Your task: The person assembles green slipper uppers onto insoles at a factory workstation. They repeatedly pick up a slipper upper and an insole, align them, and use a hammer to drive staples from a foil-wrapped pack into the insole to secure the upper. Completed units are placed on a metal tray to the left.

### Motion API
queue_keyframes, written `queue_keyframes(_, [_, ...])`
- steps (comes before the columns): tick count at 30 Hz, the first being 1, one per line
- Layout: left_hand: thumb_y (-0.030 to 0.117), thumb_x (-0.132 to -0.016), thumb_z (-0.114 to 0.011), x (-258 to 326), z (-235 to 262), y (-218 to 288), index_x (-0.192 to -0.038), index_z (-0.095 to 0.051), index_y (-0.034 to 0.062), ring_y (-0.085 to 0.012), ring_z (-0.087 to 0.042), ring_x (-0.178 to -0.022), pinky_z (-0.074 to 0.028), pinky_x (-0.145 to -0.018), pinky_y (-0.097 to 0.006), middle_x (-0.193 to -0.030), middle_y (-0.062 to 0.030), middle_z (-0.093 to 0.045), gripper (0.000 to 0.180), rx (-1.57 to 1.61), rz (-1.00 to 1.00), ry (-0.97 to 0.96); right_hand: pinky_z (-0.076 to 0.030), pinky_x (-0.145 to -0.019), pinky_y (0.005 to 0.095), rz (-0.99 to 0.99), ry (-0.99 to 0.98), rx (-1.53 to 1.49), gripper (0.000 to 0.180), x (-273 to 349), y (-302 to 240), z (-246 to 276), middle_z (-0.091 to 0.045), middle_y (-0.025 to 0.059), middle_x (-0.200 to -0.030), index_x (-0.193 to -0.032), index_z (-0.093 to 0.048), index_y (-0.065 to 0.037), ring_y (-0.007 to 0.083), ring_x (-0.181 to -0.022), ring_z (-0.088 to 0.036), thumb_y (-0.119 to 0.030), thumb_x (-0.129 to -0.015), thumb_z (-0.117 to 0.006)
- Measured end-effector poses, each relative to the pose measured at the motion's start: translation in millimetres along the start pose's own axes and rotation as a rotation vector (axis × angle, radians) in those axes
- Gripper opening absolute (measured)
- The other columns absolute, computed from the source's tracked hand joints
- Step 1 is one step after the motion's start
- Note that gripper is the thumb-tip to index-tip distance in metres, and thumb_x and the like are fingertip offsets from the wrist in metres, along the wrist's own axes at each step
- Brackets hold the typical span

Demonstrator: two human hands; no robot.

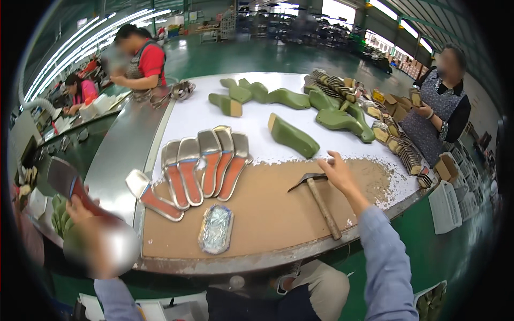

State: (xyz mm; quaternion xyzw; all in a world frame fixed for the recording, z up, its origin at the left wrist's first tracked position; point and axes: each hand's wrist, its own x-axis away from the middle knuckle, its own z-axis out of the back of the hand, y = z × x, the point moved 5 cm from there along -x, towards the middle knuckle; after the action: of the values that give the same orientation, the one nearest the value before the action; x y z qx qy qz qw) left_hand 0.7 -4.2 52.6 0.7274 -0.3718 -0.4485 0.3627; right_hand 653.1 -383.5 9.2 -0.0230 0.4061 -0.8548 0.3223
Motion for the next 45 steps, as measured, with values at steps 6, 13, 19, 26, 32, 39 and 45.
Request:
queue_keyframes(6, [0.042, -0.106, -0.049, 137.3, 27.8, -23.5, -0.124, -0.054, 0.0071, -0.0111, -0.056, -0.054, -0.046, -0.046, -0.023, -0.093, -0.0058, -0.063, 0.040, -0.070, 0.326, -0.149, -0.045, -0.105, 0.0489, -0.037, -0.040, 0.261, 0.089, -103.1, 15.5, -79.0, -0.051, 0.0281, -0.140, -0.150, -0.046, -0.021, 0.0438, -0.127, -0.054, -0.069, -0.078, -0.068])
queue_keyframes(13, [0.039, -0.110, -0.040, 189.3, 17.4, -65.2, -0.111, -0.054, 0.0056, -0.0125, -0.056, -0.049, -0.045, -0.043, -0.025, -0.078, -0.0066, -0.062, 0.036, -0.289, 0.385, -0.272, -0.042, -0.110, 0.0446, 0.238, -0.396, 0.042, 0.066, -36.0, -27.9, -95.7, -0.054, 0.0236, -0.141, -0.144, -0.055, -0.017, 0.0402, -0.128, -0.053, -0.055, -0.091, -0.064])
queue_keyframes(19, [0.033, -0.110, -0.043, 180.7, 55.2, -92.6, -0.126, -0.055, -0.0041, -0.0155, -0.058, -0.093, -0.048, -0.086, -0.028, -0.108, -0.0106, -0.063, 0.042, -0.362, 0.289, -0.338, -0.041, -0.111, 0.0444, 0.274, -0.155, 0.244, 0.056, 55.4, -37.4, -42.5, -0.058, 0.0256, -0.138, -0.129, -0.066, -0.005, 0.0395, -0.133, -0.050, -0.049, -0.094, -0.062])
queue_keyframes(26, [0.037, -0.109, -0.045, 179.6, 40.1, -104.7, -0.130, -0.051, -0.0035, -0.0191, -0.051, -0.098, -0.039, -0.085, -0.030, -0.116, -0.0116, -0.055, 0.046, -0.450, 0.344, -0.388, -0.044, -0.109, 0.0428, 0.473, -0.320, 0.081, 0.041, 102.7, -24.4, -48.5, -0.061, 0.0231, -0.134, -0.124, -0.068, -0.005, 0.0389, -0.125, -0.057, -0.036, -0.101, -0.054])
queue_keyframes(32, [0.048, -0.105, -0.044, 182.4, 45.0, -70.6, -0.109, -0.060, 0.0068, -0.0133, -0.051, -0.053, -0.040, -0.045, -0.028, -0.077, -0.0047, -0.060, 0.045, -0.543, 0.343, -0.282, -0.052, -0.090, 0.0395, 0.278, 0.282, 0.365, 0.041, -118.8, 88.9, 68.7, -0.073, 0.0151, -0.111, -0.110, -0.073, -0.006, 0.0308, -0.103, -0.069, -0.044, -0.094, -0.067])
queue_keyframes(39, [0.039, -0.106, -0.045, 193.9, 20.0, -49.1, -0.119, -0.062, 0.0013, -0.0166, -0.056, -0.062, -0.046, -0.053, -0.028, -0.084, -0.0084, -0.064, 0.043, -0.767, 0.470, -0.342, -0.043, -0.107, 0.0433, -0.187, 0.033, 0.143, 0.083, -329.3, 217.6, 117.6, -0.062, 0.0269, -0.133, -0.134, -0.066, -0.014, 0.0407, -0.124, -0.058, -0.078, -0.081, -0.057])
queue_keyframes(45, [0.028, -0.106, -0.042, 179.1, 71.6, -42.3, -0.120, -0.063, -0.0081, -0.0366, -0.057, -0.115, -0.045, -0.101, -0.047, -0.126, -0.0256, -0.061, 0.044, -1.323, 0.459, -0.293, -0.042, -0.110, 0.0460, -0.189, -0.120, 0.437, 0.055, -314.5, 204.9, 97.1, -0.026, 0.0333, -0.159, -0.105, -0.080, -0.016, 0.0465, -0.131, -0.051, -0.062, -0.083, -0.060])
